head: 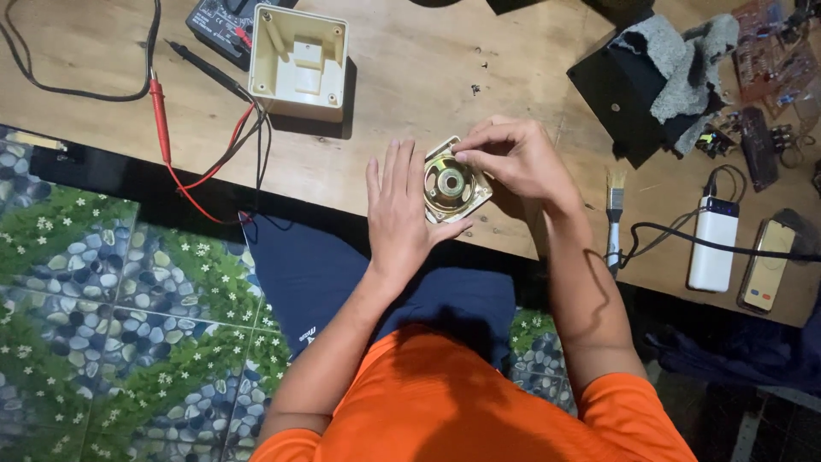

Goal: Reassembling a speaker component by placing the driver into the housing and securing it with screws.

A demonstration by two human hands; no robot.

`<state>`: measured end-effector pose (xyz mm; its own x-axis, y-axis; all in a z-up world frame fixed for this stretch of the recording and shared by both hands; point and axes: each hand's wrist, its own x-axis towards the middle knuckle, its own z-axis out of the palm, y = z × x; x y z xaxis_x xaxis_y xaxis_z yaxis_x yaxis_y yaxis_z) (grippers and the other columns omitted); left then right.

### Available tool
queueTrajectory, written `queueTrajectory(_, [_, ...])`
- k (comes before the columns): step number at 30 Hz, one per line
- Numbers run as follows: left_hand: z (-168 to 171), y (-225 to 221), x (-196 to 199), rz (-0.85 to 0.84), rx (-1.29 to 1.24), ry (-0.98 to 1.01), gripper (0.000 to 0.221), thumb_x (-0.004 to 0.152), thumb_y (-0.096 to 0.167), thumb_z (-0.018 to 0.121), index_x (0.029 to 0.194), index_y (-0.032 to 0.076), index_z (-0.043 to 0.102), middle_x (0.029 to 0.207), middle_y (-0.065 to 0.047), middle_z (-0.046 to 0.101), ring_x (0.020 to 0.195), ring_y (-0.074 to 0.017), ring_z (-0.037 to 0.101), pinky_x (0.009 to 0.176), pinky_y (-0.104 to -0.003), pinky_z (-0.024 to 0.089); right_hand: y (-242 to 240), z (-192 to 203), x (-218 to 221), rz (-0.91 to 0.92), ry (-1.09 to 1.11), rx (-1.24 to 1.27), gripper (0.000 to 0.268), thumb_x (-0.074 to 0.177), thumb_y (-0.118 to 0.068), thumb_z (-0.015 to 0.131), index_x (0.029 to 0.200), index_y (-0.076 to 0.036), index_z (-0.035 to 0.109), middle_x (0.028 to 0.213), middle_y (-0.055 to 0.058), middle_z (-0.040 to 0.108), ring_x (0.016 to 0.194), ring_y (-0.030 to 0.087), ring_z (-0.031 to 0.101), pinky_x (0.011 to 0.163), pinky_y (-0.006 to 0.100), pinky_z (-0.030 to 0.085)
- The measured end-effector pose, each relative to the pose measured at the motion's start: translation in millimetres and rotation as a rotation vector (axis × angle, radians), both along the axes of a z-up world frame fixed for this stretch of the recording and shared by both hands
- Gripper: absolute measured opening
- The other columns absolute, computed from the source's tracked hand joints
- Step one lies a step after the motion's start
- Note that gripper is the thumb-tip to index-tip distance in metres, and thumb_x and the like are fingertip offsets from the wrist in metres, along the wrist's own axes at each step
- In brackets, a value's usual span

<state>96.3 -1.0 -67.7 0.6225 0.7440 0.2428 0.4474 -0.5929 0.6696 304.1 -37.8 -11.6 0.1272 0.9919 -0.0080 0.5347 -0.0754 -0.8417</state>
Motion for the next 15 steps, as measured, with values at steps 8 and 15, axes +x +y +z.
queueTrajectory(8, [-3, -1, 0, 0.006, -0.001, 0.014, 0.118, 0.054, 0.055, 0.097, 0.143, -0.002, 0.045, 0.152, -0.024, 0.045, 0.148, -0.0393, 0.038, 0.124, -0.061, 0.020, 11, 9, 5, -0.048, 0.038, -0.250, 0.016, 0.084, -0.011, 0.088, 0.099, -0.014, 0.082, 0.093, 0.013, 0.076, 0.087, 0.022, 0.070, 0.080, 0.035, 0.053])
queueTrajectory(15, [-1, -1, 0, 0.002, 0.003, 0.024, 0.117, 0.055, 0.055, 0.097, 0.143, -0.002, 0.044, 0.152, -0.025, 0.044, 0.148, -0.0397, 0.037, 0.124, -0.062, 0.020, 20, 26, 2, -0.167, -0.008, -0.465, 0.020, 0.078, -0.022, 0.092, 0.096, -0.021, 0.084, 0.082, 0.005, 0.075, 0.073, 0.013, 0.067, 0.068, 0.029, 0.051])
